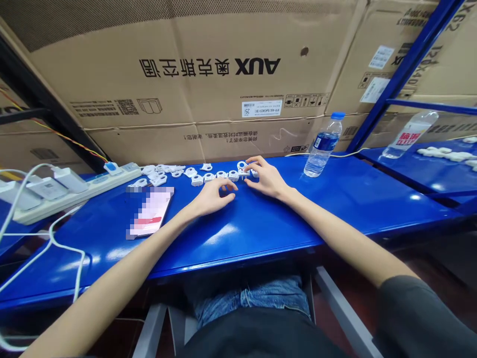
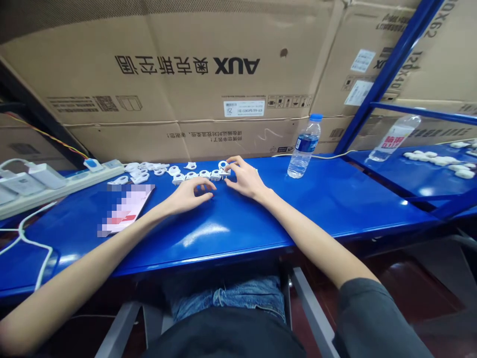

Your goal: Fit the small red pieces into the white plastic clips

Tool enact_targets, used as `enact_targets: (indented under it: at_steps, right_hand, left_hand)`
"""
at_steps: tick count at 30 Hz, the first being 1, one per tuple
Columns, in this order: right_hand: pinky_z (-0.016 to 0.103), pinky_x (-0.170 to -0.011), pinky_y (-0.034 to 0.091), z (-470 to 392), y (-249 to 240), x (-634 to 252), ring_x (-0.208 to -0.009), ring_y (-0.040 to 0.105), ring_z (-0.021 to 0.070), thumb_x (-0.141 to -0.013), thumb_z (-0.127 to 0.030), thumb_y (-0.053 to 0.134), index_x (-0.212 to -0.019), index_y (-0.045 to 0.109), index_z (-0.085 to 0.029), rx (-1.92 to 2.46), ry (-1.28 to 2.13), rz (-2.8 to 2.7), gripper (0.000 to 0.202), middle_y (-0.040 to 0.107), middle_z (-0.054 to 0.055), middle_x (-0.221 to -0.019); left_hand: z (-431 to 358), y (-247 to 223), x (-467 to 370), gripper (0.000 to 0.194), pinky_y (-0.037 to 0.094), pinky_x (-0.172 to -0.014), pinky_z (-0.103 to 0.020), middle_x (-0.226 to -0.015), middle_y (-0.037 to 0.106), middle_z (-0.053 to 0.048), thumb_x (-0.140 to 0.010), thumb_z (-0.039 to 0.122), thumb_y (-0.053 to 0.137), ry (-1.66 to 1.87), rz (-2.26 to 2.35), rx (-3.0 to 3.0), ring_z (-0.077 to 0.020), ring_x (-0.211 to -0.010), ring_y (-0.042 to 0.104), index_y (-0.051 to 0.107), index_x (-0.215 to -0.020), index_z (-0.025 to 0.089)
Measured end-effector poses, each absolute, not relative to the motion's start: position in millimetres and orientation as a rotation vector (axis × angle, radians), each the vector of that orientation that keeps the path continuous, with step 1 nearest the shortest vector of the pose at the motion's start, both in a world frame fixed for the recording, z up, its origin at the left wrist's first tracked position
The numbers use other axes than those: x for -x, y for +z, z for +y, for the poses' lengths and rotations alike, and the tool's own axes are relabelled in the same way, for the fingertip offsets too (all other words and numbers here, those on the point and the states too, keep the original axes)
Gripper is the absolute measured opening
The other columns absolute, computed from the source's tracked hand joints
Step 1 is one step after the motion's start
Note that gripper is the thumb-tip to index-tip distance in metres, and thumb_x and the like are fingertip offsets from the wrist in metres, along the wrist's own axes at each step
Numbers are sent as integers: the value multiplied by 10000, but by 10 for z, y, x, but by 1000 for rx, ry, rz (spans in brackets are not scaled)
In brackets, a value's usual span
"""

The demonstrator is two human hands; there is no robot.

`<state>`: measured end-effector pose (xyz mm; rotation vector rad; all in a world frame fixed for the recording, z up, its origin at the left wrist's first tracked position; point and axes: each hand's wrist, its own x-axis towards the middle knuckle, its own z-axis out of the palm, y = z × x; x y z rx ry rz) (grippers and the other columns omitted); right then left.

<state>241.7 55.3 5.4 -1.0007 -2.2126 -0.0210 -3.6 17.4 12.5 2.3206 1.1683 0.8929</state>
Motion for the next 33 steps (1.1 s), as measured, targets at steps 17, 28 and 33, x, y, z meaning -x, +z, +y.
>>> enact_targets:
  at_steps: [17, 28, 33]
  right_hand:
    - [504, -1069, 543, 824, -163, -2504, -1196, 668, 288, -943, -353, 660, -1139, 732, -225, 1156, 13, -2262, 245, 599, 109, -1436]
    - [498, -1028, 552, 785, -141, -2546, -1256, 639, 305, -960, -360, 655, -1194, 707, -220, 1160, 16, -2284, 277, 608, 128, -1419]
    - [481, -1020, 537, 758, -81, -2582, -1204, 639, 302, -970, -365, 632, -1276, 660, -204, 1184, -15, -2275, 346, 648, 137, -1346]
  left_hand:
    - [142, 90, 50, 188, 521, -754, -352, -882, 697, -53, -888, 392, 661, 735, 1117, -2452, -218, -807, 647, 761, -909, 234]
    - [141, 82, 58, 213, 528, -770, -359, -900, 686, -52, -908, 423, 648, 732, 1123, -2482, -219, -813, 649, 752, -927, 238]
    - [157, 83, 69, 208, 504, -757, -349, -899, 671, -52, -941, 384, 609, 696, 1135, -2516, -207, -799, 646, 742, -925, 225]
